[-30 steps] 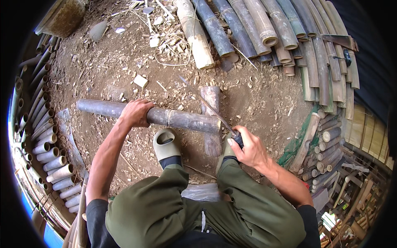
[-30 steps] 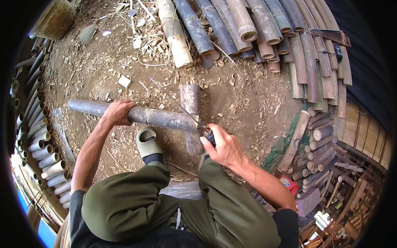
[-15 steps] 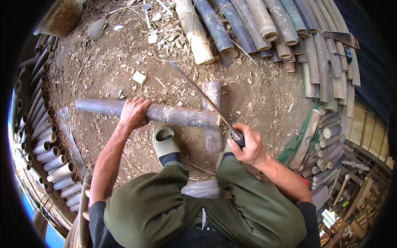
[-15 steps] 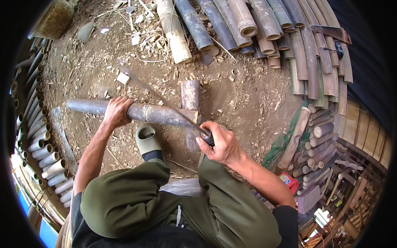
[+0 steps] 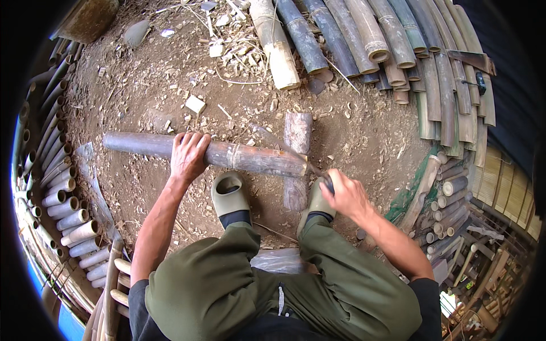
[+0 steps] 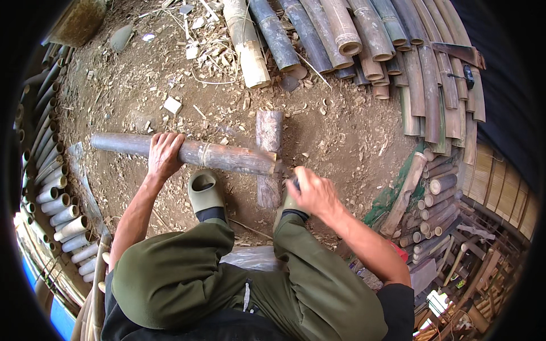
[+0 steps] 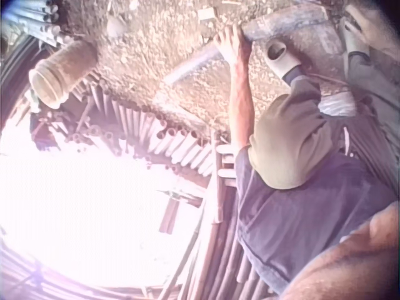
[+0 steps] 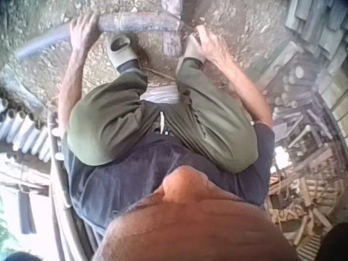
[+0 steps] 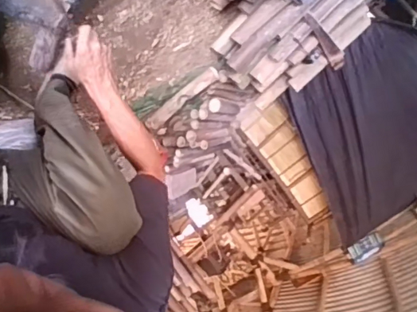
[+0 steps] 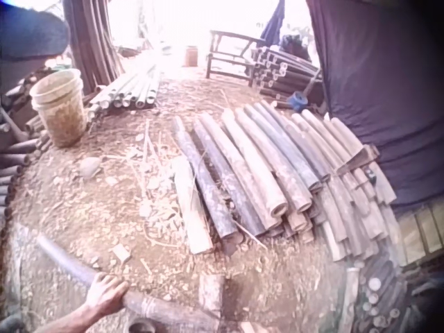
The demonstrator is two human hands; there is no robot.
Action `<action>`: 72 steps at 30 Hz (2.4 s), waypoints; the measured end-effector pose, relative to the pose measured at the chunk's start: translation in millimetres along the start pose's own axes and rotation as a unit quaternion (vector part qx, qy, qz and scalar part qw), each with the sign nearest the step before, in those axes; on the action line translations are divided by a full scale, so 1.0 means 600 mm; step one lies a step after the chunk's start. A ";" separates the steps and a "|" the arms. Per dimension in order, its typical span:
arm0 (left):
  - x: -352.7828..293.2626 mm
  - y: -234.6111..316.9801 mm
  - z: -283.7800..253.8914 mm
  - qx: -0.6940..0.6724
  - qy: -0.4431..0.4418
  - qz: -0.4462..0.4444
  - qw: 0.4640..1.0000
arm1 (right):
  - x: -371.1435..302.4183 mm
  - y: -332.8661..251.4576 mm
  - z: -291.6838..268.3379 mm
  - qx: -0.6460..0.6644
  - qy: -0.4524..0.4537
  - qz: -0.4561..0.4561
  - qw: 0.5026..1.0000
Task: The person shapes a piece of bamboo by carving and smoothing it with a knife.
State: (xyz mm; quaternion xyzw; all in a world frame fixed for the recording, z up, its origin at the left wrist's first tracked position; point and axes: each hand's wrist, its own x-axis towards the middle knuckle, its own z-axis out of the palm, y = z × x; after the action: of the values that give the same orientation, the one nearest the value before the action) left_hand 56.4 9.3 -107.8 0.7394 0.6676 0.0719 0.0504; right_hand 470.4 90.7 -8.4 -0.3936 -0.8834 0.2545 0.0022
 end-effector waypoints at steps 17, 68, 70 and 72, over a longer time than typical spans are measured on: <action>-0.017 0.003 -0.002 0.018 0.020 -0.020 0.999 | 0.027 -0.070 -0.063 0.214 -0.021 0.085 0.973; 0.173 -0.052 -0.405 -0.340 0.171 -0.191 0.905 | -0.015 0.015 0.062 0.284 0.137 0.326 0.891; 0.183 -0.097 -0.461 -0.397 0.273 -0.191 0.855 | -0.019 0.020 0.112 0.262 0.159 0.319 0.897; 0.173 -0.100 -0.497 -0.460 0.347 -0.265 0.773 | 0.000 -0.005 0.140 0.274 0.157 0.316 0.895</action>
State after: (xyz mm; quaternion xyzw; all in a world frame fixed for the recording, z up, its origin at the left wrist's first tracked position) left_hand -44.2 112.2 179.3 0.3471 0.6963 0.6059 0.1661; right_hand 451.1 51.5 -80.5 -0.6707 -0.5961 0.4083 0.1676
